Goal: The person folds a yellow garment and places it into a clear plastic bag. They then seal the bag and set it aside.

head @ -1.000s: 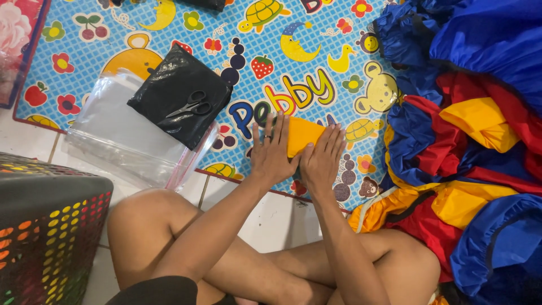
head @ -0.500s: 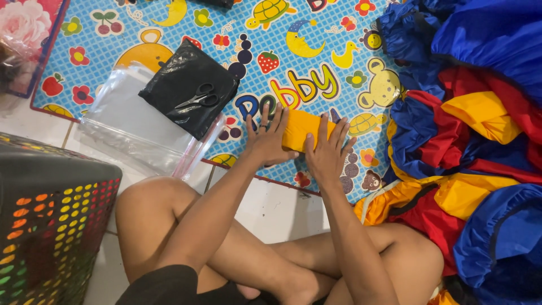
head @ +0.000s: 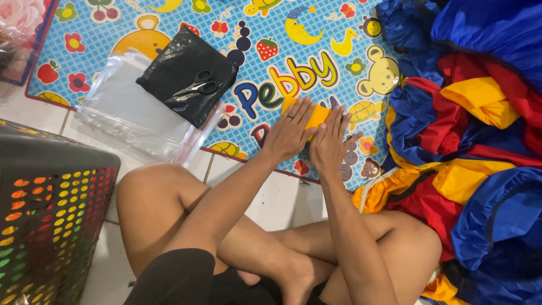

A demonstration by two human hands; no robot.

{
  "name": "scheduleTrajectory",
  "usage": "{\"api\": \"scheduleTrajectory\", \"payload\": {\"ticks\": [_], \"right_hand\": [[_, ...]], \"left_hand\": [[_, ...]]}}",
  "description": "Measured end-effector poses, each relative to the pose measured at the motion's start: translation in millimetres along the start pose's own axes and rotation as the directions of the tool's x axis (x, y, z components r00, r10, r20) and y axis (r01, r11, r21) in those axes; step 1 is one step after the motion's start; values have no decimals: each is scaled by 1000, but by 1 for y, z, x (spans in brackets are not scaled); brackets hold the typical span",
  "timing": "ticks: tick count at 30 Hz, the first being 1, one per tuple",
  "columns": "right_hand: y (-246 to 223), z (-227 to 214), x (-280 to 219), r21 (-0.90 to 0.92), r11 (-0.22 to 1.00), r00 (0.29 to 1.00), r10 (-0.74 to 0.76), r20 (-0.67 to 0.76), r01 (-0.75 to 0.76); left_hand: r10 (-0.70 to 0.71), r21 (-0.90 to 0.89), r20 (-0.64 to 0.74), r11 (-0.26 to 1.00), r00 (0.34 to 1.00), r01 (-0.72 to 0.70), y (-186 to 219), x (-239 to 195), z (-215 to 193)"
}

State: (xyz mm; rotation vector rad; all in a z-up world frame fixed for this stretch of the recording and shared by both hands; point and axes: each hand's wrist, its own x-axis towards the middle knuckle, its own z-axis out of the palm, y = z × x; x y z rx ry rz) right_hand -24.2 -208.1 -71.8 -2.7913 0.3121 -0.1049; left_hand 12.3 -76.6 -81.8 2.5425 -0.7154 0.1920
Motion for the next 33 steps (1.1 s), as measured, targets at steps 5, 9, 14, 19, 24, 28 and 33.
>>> {"api": "scheduleTrajectory", "payload": {"ticks": [5,9,14,19,24,28,33], "right_hand": [[8,8,-8,-170,984,992,36,-121,-57],[9,15,-7,-225,973,981,5,-194,-49],[-6,4,-9,-158,982,982,70,-176,-98],[-9,-1,-11,-129,982,971,112,-211,-141],[-2,-8,-8,-138,981,990,135,-32,-138],[11,-15,1,-19,988,981,155,117,-154],[-26,-75,10,672,723,982,184,37,-160]], "left_hand": [[-61,149,-12,987,998,62,5,-4,-7],[-107,138,14,985,994,105,9,-7,-28],[-150,43,293,989,944,143,-1,1,-32],[-191,49,499,980,845,193,2,9,-41],[-197,33,533,977,823,212,-1,12,-58],[-201,33,517,976,832,216,-3,8,-53],[-207,-5,470,972,858,237,-3,6,-51]]}}
